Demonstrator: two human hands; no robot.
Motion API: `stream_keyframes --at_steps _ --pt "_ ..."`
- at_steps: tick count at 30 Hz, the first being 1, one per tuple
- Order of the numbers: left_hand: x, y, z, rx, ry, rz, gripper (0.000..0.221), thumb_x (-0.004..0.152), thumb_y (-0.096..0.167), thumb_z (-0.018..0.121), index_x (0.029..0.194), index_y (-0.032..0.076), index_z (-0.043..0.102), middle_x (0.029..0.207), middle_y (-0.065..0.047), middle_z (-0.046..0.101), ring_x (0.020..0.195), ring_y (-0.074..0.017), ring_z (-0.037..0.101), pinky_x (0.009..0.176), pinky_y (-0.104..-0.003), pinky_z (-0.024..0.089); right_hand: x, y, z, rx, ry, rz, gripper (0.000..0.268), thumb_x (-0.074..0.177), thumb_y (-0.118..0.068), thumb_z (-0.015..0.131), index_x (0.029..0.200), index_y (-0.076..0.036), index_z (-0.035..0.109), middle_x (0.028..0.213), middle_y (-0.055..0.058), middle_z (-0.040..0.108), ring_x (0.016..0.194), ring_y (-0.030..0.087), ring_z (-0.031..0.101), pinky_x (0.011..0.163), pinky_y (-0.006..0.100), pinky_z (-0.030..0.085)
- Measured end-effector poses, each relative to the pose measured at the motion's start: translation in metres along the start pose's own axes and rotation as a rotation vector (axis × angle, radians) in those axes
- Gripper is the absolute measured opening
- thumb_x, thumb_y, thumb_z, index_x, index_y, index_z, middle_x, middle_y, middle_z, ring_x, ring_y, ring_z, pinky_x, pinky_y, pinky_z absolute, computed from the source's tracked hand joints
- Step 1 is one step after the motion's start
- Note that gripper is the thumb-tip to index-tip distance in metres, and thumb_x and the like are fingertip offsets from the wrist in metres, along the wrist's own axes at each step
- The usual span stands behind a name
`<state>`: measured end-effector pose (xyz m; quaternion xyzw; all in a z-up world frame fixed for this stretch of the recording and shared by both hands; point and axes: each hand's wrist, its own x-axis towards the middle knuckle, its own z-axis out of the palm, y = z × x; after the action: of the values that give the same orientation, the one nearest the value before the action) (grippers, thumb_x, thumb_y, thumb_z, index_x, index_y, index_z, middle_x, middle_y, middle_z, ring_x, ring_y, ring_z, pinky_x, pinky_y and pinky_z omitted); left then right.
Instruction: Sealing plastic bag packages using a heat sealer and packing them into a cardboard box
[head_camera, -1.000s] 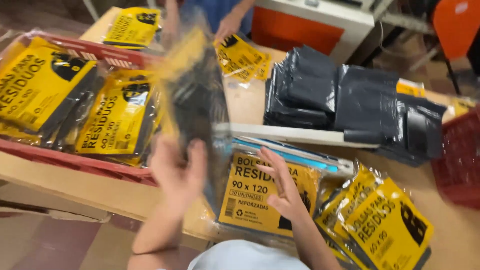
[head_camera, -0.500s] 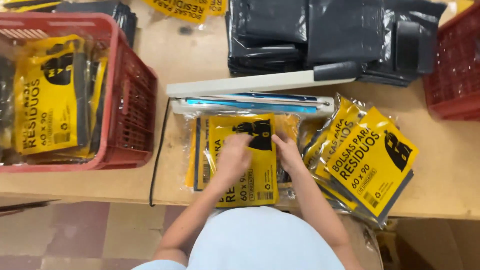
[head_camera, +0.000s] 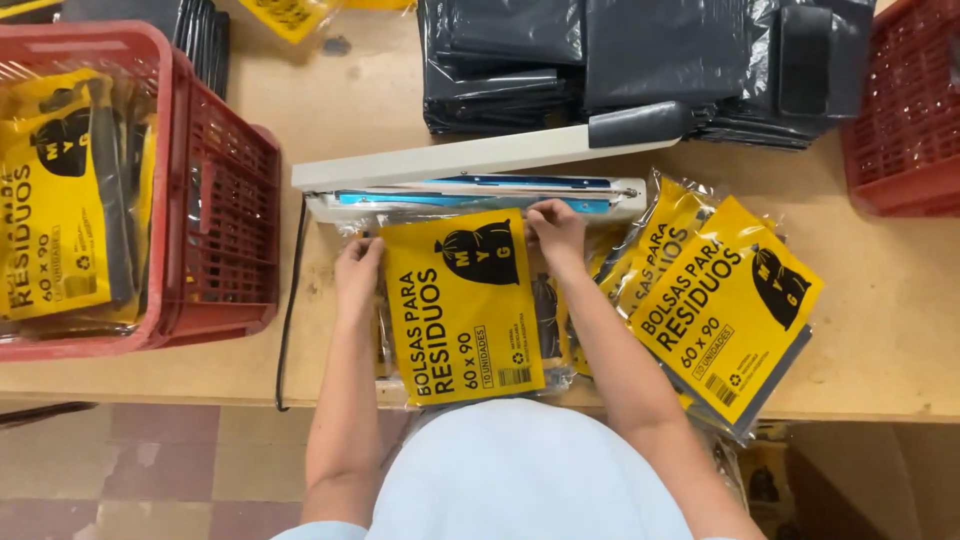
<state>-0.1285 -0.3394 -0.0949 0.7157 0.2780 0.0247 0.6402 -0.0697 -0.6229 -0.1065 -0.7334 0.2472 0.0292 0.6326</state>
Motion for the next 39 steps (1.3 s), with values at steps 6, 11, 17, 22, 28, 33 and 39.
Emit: stream_keyframes --at_steps 6,11,17,22,28,33,39 --pt "0.033 -0.020 0.016 0.413 0.078 0.091 0.022 0.086 0.032 0.070 0.102 0.019 0.076 0.095 -0.005 0.075 0.100 -0.0286 0.070 0.086 -0.043 0.053 0.001 0.010 -0.007 -0.163 0.161 -0.142 0.007 0.085 -0.016 0.068 0.091 -0.014 0.067 0.081 0.006 0.071 0.072 0.019 0.069 0.058 0.037 0.060" --pt "0.055 -0.027 0.039 0.332 0.161 0.148 0.019 0.090 0.035 0.068 0.098 0.019 0.075 0.088 -0.005 0.074 0.093 -0.0271 0.071 0.078 -0.042 0.054 0.036 0.043 -0.019 -0.422 0.216 -0.451 0.018 0.090 -0.015 0.071 0.090 -0.013 0.053 0.078 0.008 0.069 0.076 0.029 0.069 0.067 0.042 0.056" --pt "0.056 -0.018 0.045 0.244 0.179 0.169 0.023 0.097 0.030 0.060 0.099 0.012 0.073 0.086 -0.009 0.074 0.086 -0.0297 0.071 0.073 -0.041 0.055 0.015 -0.009 -0.015 -0.747 0.325 -0.920 0.018 0.091 -0.023 0.072 0.085 -0.015 0.058 0.072 0.003 0.062 0.070 0.024 0.067 0.065 0.037 0.055" --pt "0.045 -0.004 0.047 0.258 0.173 0.159 0.022 0.097 0.031 0.061 0.099 0.012 0.073 0.086 -0.006 0.075 0.089 -0.0280 0.071 0.073 -0.040 0.055 0.007 -0.123 0.006 -0.760 0.320 -1.640 0.019 0.092 -0.023 0.072 0.081 -0.016 0.058 0.076 0.000 0.051 0.068 0.020 0.057 0.066 0.030 0.052" --pt "0.049 0.002 0.045 0.228 0.143 0.158 0.026 0.099 0.029 0.058 0.103 0.008 0.072 0.090 -0.011 0.074 0.094 -0.0313 0.070 0.081 -0.042 0.054 0.037 -0.147 0.027 -1.245 -0.255 -0.804 0.053 0.098 -0.057 0.044 0.083 -0.010 0.062 0.085 0.016 0.068 0.089 0.040 0.067 0.078 0.053 0.051" --pt "0.057 -0.005 0.045 0.235 0.128 0.172 0.026 0.098 0.031 0.060 0.101 0.009 0.072 0.091 -0.013 0.075 0.099 -0.0368 0.069 0.085 -0.048 0.053 0.047 -0.110 0.031 -1.163 -0.361 -0.473 0.070 0.095 -0.067 0.034 0.094 -0.006 0.068 0.100 0.023 0.071 0.104 0.044 0.066 0.090 0.056 0.049" --pt "0.060 -0.007 0.040 0.262 0.073 0.156 0.028 0.098 0.036 0.059 0.104 0.011 0.071 0.091 -0.011 0.076 0.100 -0.0344 0.070 0.086 -0.048 0.054 0.057 -0.107 0.034 -1.275 -0.379 -0.403 0.079 0.090 -0.080 0.028 0.097 -0.013 0.068 0.104 0.016 0.072 0.110 0.037 0.066 0.094 0.048 0.050"
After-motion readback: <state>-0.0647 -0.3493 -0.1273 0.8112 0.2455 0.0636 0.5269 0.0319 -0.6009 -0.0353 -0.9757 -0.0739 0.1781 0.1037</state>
